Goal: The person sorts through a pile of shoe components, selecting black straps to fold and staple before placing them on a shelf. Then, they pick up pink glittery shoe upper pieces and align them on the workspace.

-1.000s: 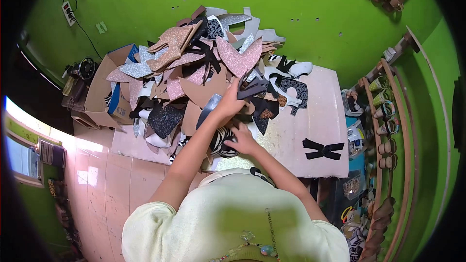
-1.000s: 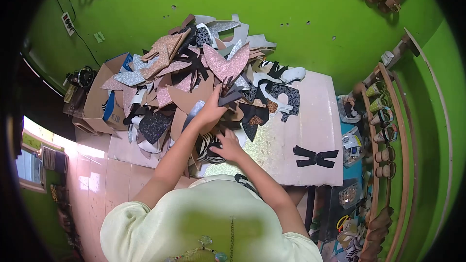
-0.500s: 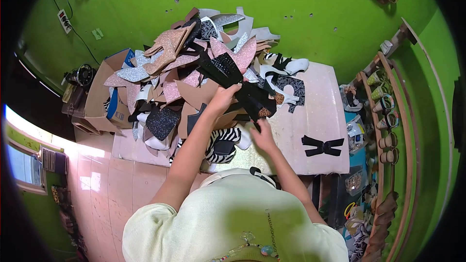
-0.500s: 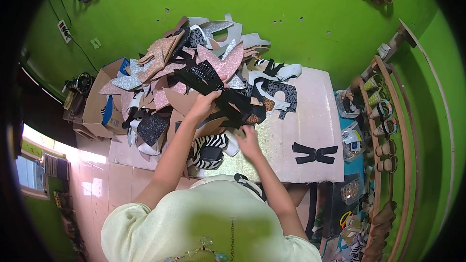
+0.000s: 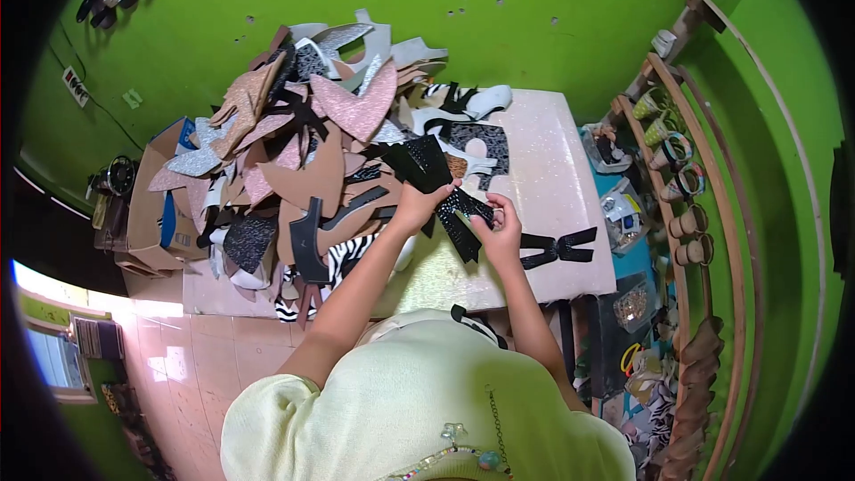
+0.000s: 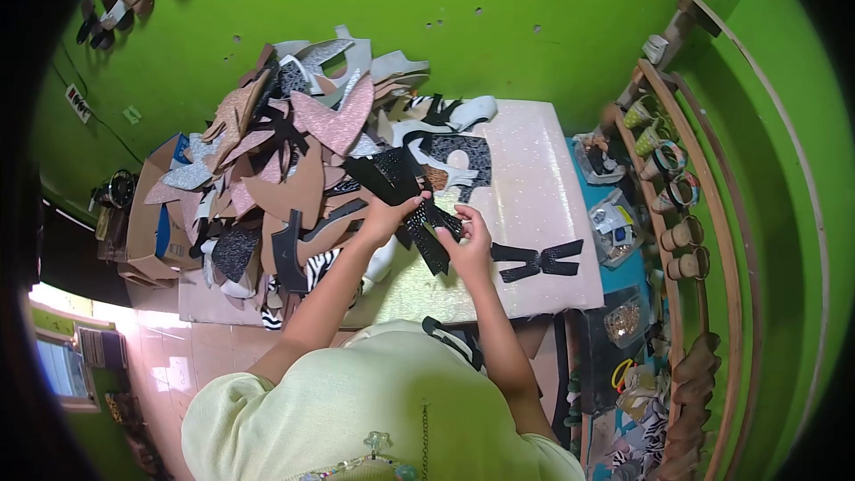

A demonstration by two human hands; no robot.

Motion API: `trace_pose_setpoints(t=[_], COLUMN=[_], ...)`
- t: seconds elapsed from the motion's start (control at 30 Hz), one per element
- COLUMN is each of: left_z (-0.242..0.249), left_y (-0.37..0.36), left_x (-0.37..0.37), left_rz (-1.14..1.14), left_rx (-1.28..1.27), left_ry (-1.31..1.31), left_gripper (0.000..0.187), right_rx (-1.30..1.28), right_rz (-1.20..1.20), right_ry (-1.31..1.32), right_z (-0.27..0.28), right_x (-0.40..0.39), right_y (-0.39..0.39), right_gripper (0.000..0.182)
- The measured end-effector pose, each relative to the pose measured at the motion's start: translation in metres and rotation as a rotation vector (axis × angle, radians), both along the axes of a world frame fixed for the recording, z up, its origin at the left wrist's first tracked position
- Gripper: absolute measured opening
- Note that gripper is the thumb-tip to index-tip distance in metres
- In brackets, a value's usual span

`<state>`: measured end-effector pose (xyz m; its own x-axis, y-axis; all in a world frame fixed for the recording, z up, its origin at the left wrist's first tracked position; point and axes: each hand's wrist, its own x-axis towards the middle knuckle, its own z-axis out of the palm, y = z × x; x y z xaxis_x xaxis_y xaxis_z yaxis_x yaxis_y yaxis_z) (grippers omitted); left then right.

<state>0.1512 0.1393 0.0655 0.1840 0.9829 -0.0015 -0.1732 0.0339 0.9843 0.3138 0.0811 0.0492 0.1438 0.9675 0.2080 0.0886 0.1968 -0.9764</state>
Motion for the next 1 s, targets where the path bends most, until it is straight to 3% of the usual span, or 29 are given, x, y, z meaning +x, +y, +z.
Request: trace_pose_setpoints(t=[0.07,0.13,0.2,0.27,0.33,0.4,0.57,0.7,1.0], left_z=[-0.015,-0.018,-0.019,-0.013,-0.005,0.008,-0.006,-0.024,-0.016], left_y=[0.003,0.000,-0.002,-0.006,-0.012,-0.021,-0.021,-0.021,-0.026], left_x=[0.023,0.045,0.063,0.078,0.096,0.113,0.139,0.154,0.176], left_rz=[0.017,0.108,0.104,-0.016,-0.046,-0.003,-0.077,-0.085,-0.112], left_rx=[0.022,-0.035,-0.040,-0.237,-0.222,-0.303,-0.232,-0.130,-0.224], left_ry=[0.003,-0.096,-0.120,-0.084,-0.074,-0.221,-0.202,-0.151,-0.070], left_gripper=[0.022,0.020,0.021,0.024,0.022,0.016,0.015,0.019,0.020], right_rx=[0.101,0.235,0.208,0.177,0.150,0.144,0.156,0.071,0.024], right_rz=[-0.089,-0.135,-0.151,-0.169,-0.182,-0.196,-0.155,-0.088,-0.051], right_ry=[-0.467,-0.707,-0.723,-0.738,-0.727,-0.690,-0.690,-0.595,-0.511], right_z=[0.022,0.015,0.011,0.012,0.013,0.009,-0.001,0.000,-0.007], right_x=[0.015,0.033,0.049,0.066,0.082,0.100,0.139,0.160,0.166], right_y=[-0.011,-0.014,-0.019,-0.022,-0.027,-0.029,-0.033,-0.032,-0.009], right_gripper=[0.045,0.042,0.039,0.036,0.029,0.025,0.013,0.012,0.020])
